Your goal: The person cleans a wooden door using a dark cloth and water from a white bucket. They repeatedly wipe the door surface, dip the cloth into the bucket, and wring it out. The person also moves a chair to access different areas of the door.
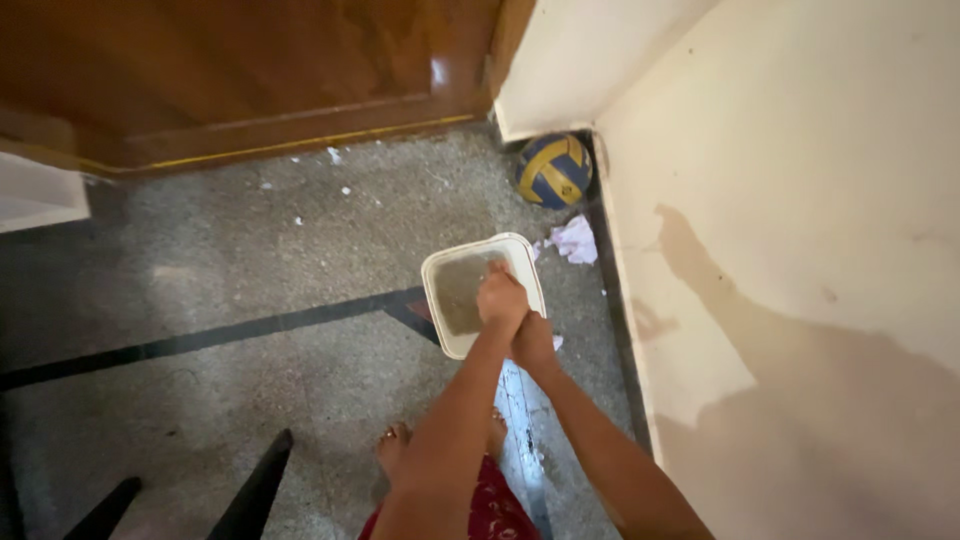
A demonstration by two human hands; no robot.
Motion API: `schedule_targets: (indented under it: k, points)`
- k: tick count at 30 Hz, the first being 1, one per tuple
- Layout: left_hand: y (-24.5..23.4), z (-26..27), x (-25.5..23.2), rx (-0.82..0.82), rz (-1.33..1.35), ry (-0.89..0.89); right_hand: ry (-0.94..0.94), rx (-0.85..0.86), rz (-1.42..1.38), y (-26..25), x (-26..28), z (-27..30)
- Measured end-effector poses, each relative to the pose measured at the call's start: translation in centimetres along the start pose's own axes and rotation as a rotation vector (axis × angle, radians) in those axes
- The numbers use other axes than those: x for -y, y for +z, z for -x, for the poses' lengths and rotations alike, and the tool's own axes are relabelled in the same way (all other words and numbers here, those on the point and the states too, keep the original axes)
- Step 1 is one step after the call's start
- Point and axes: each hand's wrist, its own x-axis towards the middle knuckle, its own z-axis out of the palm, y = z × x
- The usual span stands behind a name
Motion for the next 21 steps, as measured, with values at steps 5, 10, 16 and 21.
schedule_targets:
  k: [5,10,16,21]
  points:
    - [-6.1,5.1,-5.2,0.046,0.114,0.157,-0.157,-0.072,-0.059,-3.5,1.6,0.1]
    - [-14.6,11.3,-9.6,0.167,0.02,0.195,0.02,-0.105,-0.317,-13.0,10.6,2.3]
    - [-20.5,16.9,-8.8,0.12,0.068,0.184,-0.286,-0.429,-0.086,-18.5,16.0,4.3]
    - [-23.3,18.1,-7.0,-0.149,-0.049,0.598,0.045,-0.085,-0.639,-20.0,19.6,5.0]
